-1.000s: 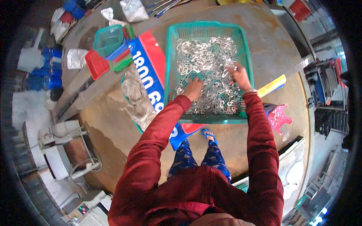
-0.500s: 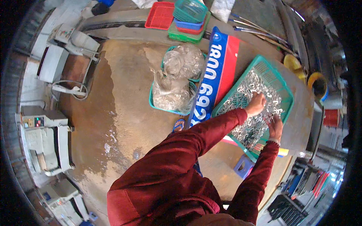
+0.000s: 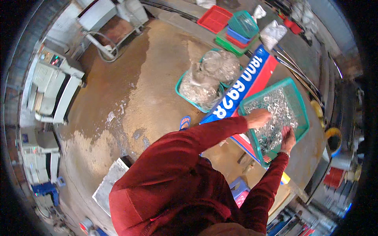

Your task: The person moves plastic baskets and a stool into position, then sits and repeatedly scoops small metal fasteners from one green basket into another, occasionally separating tangled pieces by hand. The person continues transferring and sorting the fasteners across three baskets.

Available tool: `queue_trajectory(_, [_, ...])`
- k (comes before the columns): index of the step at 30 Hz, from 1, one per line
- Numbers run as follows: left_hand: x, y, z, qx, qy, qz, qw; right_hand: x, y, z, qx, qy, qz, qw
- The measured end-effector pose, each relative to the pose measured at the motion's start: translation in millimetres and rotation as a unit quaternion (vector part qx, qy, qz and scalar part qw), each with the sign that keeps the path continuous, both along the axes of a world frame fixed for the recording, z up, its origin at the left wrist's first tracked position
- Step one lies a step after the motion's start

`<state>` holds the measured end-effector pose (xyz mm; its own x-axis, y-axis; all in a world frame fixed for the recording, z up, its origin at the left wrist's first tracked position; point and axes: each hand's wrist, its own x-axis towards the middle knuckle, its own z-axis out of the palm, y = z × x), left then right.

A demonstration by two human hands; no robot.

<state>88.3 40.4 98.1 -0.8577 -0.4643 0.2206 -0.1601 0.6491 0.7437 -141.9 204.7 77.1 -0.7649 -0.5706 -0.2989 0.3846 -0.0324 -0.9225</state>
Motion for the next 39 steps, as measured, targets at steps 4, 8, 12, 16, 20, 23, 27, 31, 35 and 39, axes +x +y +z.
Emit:
queue_trajectory(4, [174, -48, -27, -0.081, 0.065, 0.188, 0.977, 32, 4, 26, -0.006, 0.128, -0.083, 0.988])
queue_trajectory(8, [379, -69, -83, 0.015, -0.325, 0.310, 0.894, 92, -3, 47, 0.054, 0.234, -0.088, 0.967])
queue_trajectory(12, [572, -35, -137, 0.064, -0.294, 0.415, 0.859, 199, -59, 40, 0.161, 0.343, -0.083, 0.922])
queue_trajectory(16, [698, -11, -167, 0.166, -0.454, 0.387, 0.785, 392, -179, -25, 0.053, 0.456, 0.225, 0.859])
queue_trajectory(20, [762, -48, -146, 0.247, -0.394, 0.307, 0.830, 561, -274, -60, 0.051, 0.479, 0.744, 0.464])
queue_trajectory(23, [783, -93, -103, 0.225, -0.326, 0.408, 0.822, 612, -329, -44, 0.028, 0.420, 0.745, 0.518])
queue_trajectory(27, [787, -156, -61, 0.185, -0.209, 0.474, 0.835, 614, -384, -30, 0.109, 0.507, 0.643, 0.564])
queue_trajectory(31, [776, -226, -49, 0.495, 0.060, 0.453, 0.739, 574, -409, -43, 0.189, 0.394, 0.719, 0.540])
queue_trajectory(35, [782, -324, -61, 0.587, 0.374, 0.467, 0.545, 525, -437, -66, 0.232, 0.426, 0.678, 0.553])
queue_trajectory(39, [811, -414, -77, 0.462, 0.378, 0.651, 0.470, 498, -524, -82, 0.259, 0.309, 0.677, 0.616])
